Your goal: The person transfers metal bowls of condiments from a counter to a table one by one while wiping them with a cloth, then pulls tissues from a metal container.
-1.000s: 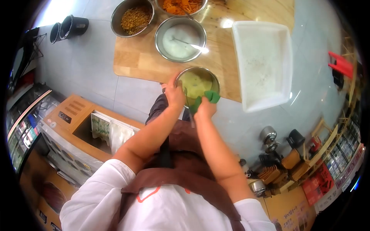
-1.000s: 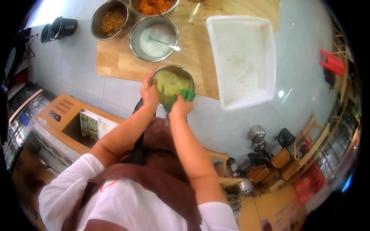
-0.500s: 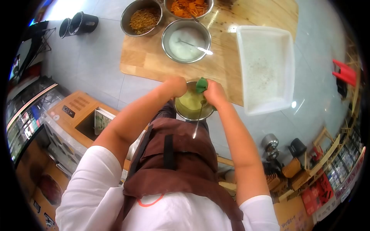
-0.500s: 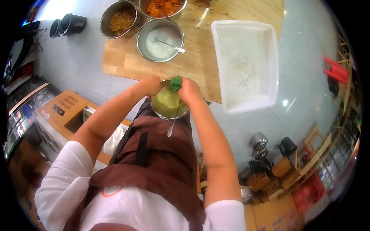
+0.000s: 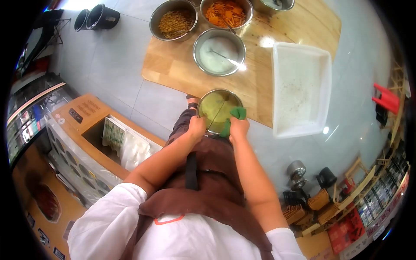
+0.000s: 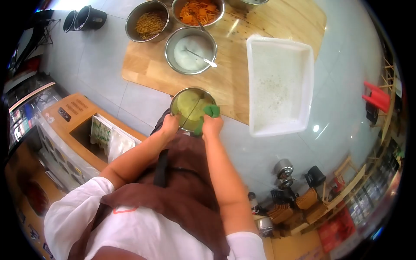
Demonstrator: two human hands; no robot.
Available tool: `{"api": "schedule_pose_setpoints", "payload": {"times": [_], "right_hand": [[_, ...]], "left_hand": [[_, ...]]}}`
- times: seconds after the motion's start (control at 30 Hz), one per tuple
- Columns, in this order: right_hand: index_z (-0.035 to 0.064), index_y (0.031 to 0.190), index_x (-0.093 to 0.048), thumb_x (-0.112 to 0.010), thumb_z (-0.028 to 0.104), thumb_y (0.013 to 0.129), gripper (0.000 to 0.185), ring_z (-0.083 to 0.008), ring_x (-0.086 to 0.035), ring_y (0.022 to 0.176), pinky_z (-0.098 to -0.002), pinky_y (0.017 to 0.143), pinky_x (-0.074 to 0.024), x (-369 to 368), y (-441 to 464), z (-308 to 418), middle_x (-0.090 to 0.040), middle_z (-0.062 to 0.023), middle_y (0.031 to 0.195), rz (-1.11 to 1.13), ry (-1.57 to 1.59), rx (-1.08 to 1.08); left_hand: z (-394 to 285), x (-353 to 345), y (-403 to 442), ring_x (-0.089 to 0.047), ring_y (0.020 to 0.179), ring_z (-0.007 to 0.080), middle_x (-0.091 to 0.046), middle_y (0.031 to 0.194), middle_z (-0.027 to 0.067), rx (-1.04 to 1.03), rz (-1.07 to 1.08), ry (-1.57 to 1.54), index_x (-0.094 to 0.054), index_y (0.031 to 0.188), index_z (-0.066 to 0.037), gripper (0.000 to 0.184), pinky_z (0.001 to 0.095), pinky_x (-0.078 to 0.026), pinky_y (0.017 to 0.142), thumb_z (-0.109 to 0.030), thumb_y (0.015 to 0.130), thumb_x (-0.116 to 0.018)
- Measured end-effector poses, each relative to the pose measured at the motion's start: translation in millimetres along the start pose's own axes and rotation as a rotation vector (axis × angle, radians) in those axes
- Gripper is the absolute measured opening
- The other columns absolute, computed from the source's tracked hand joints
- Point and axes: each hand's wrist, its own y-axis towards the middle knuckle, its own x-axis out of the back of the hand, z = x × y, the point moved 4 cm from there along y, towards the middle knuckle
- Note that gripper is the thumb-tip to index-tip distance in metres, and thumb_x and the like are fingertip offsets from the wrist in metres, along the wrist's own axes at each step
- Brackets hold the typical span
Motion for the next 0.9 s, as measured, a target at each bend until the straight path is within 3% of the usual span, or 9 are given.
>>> {"api": "schedule_pose_setpoints", "payload": {"times": [0.03,0.17,0.3,0.37,0.47,0.5,0.6,0.83,0.9], "right_hand": [[-0.0064,0.094,-0.058,-0.058,-0.002,0.071,0.023,-0.019,-0.057,0.076,-0.0311,0.062,-0.0444,-3,-3,-7,-0.06,-0.0119,0.084,-0.049,0.2,-0.061],[-0.0093,0.094,-0.056,-0.059,0.002,0.077,0.021,-0.0217,-0.059,0.072,-0.034,0.059,-0.0472,-25,-16,-12,-0.059,-0.0131,0.085,0.027,0.291,-0.277],[-0.0091,0.096,-0.055,-0.06,0.004,0.078,0.023,-0.0231,-0.061,0.074,-0.0353,0.061,-0.0501,-38,-23,-16,-0.06,-0.0135,0.087,0.177,0.189,-0.288],[-0.0084,0.098,-0.055,-0.061,0.006,0.078,0.025,-0.0238,-0.062,0.079,-0.0356,0.067,-0.052,-47,-34,-12,-0.061,-0.0138,0.09,0.515,0.058,-0.347],[-0.0073,0.099,-0.055,-0.062,0.007,0.078,0.026,-0.024,-0.062,0.083,-0.0356,0.07,-0.0522,-51,-53,7,-0.062,-0.0139,0.092,0.691,0.06,-0.344],[-0.0064,0.1,-0.056,-0.061,0.007,0.078,0.026,-0.0236,-0.062,0.083,-0.0349,0.072,-0.0516,-49,-61,17,-0.062,-0.0137,0.092,0.715,0.045,-0.378],[-0.0072,0.098,-0.056,-0.061,0.008,0.078,0.025,-0.0238,-0.063,0.08,-0.0345,0.069,-0.0521,-42,-55,10,-0.062,-0.0137,0.089,0.674,-0.014,-0.342],[-0.0081,0.091,-0.057,-0.063,0.009,0.076,0.024,-0.0225,-0.063,0.071,-0.0346,0.062,-0.0522,-32,-57,10,-0.062,-0.0131,0.082,0.444,-0.186,-0.308],[-0.0064,0.092,-0.058,-0.063,0.01,0.076,0.023,-0.0215,-0.063,0.071,-0.0342,0.063,-0.052,-31,-54,10,-0.062,-0.0121,0.082,0.421,-0.265,-0.258]], "left_hand": [[0,-5,-7,-0.052,0.051,0.0206,-0.056,0.072,0.01,0.051,-0.053,-0.097,-0.058,0.091,0.006,0.031,0.0354,-0.05,0.046,-0.024,0.088,-0.05],[9,7,-2,-0.054,0.057,0.0189,-0.057,0.073,0.0091,0.006,-0.123,-0.092,-0.059,0.093,0.004,0.029,0.0336,-0.05,0.052,-0.024,0.088,-0.051],[-28,29,-38,-0.059,0.07,0.0213,-0.06,0.083,0.0115,0.081,-0.139,-0.168,-0.057,0.1,0.004,0.03,0.0328,-0.049,0.061,-0.023,0.089,-0.049],[-29,51,-33,-0.061,0.074,0.0242,-0.061,0.092,0.0153,0.166,-0.105,-0.252,-0.053,0.106,0.006,0.032,0.0343,-0.049,0.059,-0.021,0.09,-0.046],[-40,89,-13,-0.06,0.066,0.0264,-0.06,0.09,0.018,-0.03,-0.081,-0.225,-0.052,0.108,0.004,0.032,0.0377,-0.049,0.051,-0.02,0.088,-0.047],[-36,107,4,-0.062,0.068,0.0287,-0.06,0.095,0.0195,-0.055,-0.049,-0.125,-0.052,0.108,0.005,0.033,0.0405,-0.052,0.055,-0.02,0.089,-0.047],[-68,139,23,-0.062,0.067,0.0272,-0.06,0.092,0.018,-0.013,-0.12,0.037,-0.053,0.106,0.005,0.032,0.0391,-0.053,0.057,-0.021,0.088,-0.048],[-150,142,63,-0.062,0.067,0.0258,-0.061,0.086,0.0141,-0.064,-0.027,0.027,-0.052,0.107,0.002,0.04,0.0361,-0.052,0.058,-0.03,0.085,-0.055],[-161,138,63,-0.062,0.074,0.0269,-0.061,0.093,0.0151,-0.023,0.03,-0.085,-0.05,0.111,0.002,0.05,0.0392,-0.051,0.068,-0.038,0.082,-0.059]]}}
